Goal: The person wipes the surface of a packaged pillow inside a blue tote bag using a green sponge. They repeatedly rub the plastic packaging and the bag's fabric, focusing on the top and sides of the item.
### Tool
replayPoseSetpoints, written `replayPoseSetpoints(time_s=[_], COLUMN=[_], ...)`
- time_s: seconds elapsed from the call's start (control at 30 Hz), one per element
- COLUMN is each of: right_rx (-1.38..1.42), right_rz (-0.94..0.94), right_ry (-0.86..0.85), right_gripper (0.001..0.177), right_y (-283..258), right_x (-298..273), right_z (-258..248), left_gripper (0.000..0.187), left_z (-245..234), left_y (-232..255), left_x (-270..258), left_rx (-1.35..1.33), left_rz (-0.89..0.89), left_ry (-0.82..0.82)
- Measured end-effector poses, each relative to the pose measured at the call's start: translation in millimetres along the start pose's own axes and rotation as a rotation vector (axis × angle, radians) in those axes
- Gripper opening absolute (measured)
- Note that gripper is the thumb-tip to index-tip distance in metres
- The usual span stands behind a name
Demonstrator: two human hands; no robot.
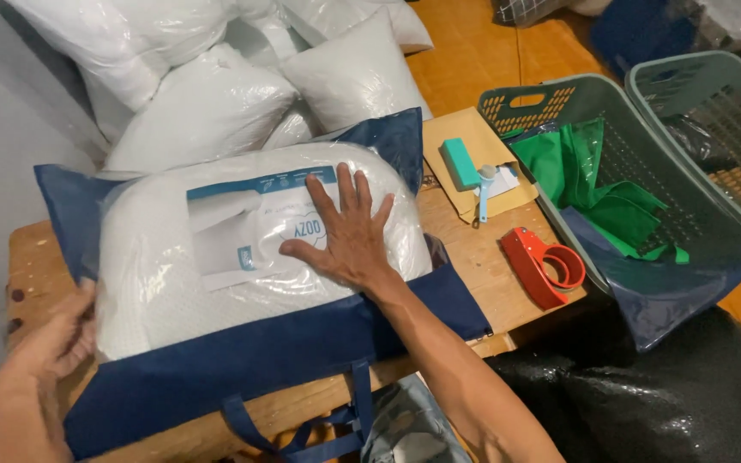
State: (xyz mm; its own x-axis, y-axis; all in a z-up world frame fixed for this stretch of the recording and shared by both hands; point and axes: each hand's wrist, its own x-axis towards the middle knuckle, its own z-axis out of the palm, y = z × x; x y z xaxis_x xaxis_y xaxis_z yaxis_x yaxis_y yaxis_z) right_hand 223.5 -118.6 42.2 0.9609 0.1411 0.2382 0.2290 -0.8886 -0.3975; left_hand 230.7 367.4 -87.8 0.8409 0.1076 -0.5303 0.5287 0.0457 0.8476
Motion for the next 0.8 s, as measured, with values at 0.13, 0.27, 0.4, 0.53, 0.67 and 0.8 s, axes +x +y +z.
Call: replayPoseSetpoints(time_s=[0.13,0.27,0.4,0.53,0.67,0.8], right_rx=[0.013,0.042,-0.006,-0.038,-0.044,0.006], right_rz=[0.014,0.019,0.014,0.008,0.015,0.013], right_ry=[-0.009,-0.06,-0.072,-0.057,-0.047,-0.181], right_gripper=[0.103,0.114,0.12,0.122,0.12,0.122], right_y=[-1,-4,-7,-11,-10,-20], right_x=[-1,-4,-6,-11,-16,-17], right_z=[-4,-11,-9,-6,-11,-42], left_gripper=[0.05,0.029,0.041,0.058,0.075,0.078], left_z=[18,16,24,202,288,295], left_y=[26,45,55,162,149,125], left_x=[-28,-39,-18,-148,-143,-131], left_rx=[0.037,0.38,1.08,1.054,1.285,1.413], left_rz=[-0.194,0.046,0.672,1.012,1.0,0.785], left_ry=[0.342,0.548,0.948,0.597,0.188,0.091])
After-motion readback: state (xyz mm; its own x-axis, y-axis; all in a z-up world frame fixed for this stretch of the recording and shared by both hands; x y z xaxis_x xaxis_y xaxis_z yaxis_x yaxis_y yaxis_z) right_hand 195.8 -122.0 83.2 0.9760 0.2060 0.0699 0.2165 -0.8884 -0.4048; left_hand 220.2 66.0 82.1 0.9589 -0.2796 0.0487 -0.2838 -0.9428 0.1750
